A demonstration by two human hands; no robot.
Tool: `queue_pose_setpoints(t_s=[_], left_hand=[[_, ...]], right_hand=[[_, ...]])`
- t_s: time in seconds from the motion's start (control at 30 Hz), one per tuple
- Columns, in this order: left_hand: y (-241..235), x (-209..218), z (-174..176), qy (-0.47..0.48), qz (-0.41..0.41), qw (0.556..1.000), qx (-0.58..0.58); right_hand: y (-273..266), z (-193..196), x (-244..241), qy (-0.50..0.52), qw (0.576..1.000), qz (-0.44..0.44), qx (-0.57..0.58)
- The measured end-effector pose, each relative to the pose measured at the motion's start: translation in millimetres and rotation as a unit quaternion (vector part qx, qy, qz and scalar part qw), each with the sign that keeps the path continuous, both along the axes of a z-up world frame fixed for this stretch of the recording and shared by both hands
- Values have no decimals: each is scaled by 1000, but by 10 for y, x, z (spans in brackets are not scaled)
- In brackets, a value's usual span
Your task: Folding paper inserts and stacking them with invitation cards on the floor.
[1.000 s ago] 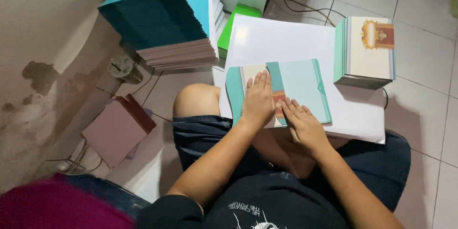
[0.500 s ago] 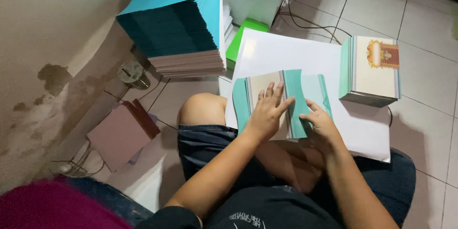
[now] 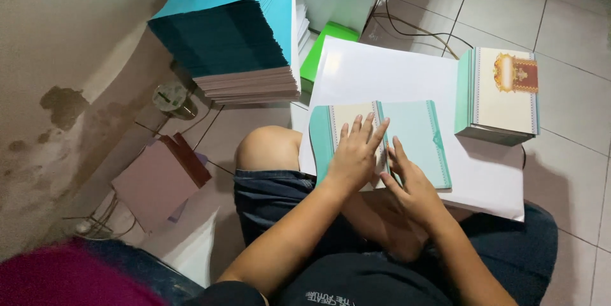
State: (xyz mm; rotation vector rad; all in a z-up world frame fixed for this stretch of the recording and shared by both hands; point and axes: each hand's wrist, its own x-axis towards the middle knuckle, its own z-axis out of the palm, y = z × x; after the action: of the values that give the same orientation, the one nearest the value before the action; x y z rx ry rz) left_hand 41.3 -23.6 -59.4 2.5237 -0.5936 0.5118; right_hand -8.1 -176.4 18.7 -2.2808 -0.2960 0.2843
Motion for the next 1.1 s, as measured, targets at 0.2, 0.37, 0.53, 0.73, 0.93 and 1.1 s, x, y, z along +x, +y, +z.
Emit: queue_pose_setpoints(t_s=[0.2, 0.37, 0.53, 0.73, 0.93, 1.1], left_hand=[[-25, -2, 62, 45, 69, 996, 42], [-60, 56, -4, 65, 94, 993, 20], [-59, 65, -6, 87, 90, 992, 15], [-76, 90, -72, 74, 92, 993, 31], [-78, 113, -118, 76, 92, 992, 29], [-60, 107, -92, 89, 91, 991, 33]], right_hand=[[-294, -906, 300, -251, 936, 62, -240], [-373, -1035, 327, -239, 910, 109, -322], [-422, -1115, 252, -200, 901, 129, -362], [-248, -1210, 945, -255, 894, 100, -355], [-209, -1176, 1067, -250, 902, 92, -338], [-356, -1242, 421, -220, 894, 99, -377]])
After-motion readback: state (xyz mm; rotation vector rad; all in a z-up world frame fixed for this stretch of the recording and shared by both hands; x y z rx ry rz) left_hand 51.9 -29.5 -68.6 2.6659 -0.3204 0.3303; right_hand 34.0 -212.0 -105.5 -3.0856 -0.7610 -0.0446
